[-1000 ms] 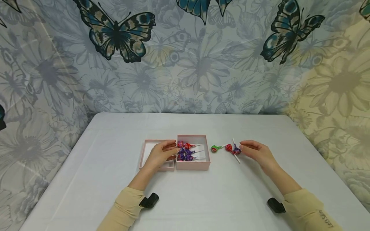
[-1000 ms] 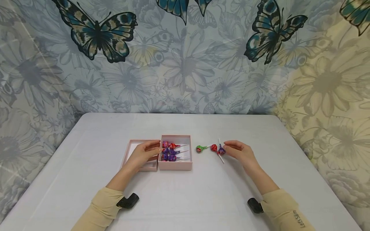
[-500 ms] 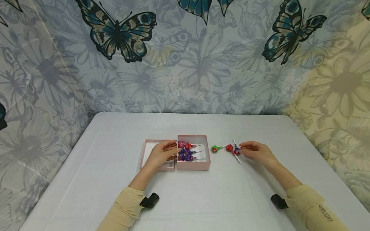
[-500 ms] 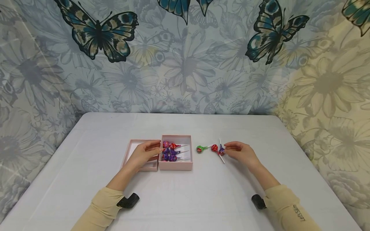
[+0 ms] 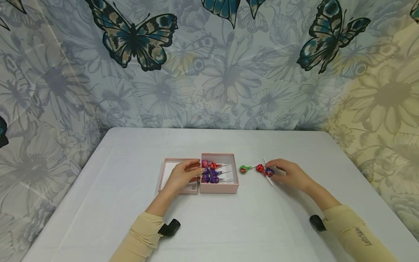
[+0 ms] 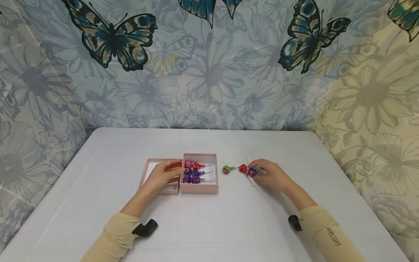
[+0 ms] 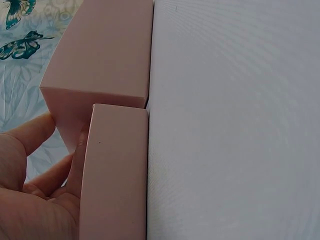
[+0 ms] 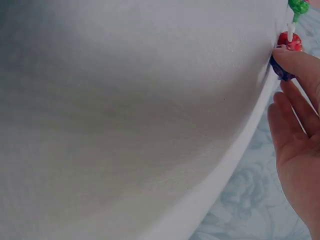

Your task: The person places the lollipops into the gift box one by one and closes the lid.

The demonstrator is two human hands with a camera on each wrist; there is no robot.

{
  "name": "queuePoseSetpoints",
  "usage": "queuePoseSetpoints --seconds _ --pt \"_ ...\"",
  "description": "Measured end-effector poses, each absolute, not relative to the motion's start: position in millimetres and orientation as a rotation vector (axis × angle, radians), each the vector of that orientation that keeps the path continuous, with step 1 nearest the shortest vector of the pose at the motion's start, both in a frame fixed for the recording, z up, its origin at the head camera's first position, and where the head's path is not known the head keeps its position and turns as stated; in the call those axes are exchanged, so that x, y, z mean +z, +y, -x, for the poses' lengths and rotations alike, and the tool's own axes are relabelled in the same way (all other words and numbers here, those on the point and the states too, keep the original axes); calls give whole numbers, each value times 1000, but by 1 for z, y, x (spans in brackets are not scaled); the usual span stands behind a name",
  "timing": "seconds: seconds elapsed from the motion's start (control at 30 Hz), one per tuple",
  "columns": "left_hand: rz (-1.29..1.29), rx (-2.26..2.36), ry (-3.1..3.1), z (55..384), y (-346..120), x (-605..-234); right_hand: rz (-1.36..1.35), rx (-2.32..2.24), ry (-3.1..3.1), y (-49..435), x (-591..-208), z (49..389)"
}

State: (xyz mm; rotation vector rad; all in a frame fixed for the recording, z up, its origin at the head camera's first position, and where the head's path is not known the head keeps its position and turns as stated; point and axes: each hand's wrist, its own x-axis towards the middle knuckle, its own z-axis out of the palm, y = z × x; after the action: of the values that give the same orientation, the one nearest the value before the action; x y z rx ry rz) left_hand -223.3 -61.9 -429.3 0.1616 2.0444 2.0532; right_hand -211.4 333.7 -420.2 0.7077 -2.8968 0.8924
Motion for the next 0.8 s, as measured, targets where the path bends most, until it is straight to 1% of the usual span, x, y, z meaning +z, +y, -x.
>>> queuePoseSetpoints --seconds 0.33,0.63,0.8 --pt "-162 2062 2034 223 -62 -430 -748 696 -2811 332 -422 211" --pt "-163 2054 2045 224 -63 -430 -511 693 -2937 330 -420 210" --pt "-161 2062 2029 224 -63 -431 -470 714 -2980 328 -418 207"
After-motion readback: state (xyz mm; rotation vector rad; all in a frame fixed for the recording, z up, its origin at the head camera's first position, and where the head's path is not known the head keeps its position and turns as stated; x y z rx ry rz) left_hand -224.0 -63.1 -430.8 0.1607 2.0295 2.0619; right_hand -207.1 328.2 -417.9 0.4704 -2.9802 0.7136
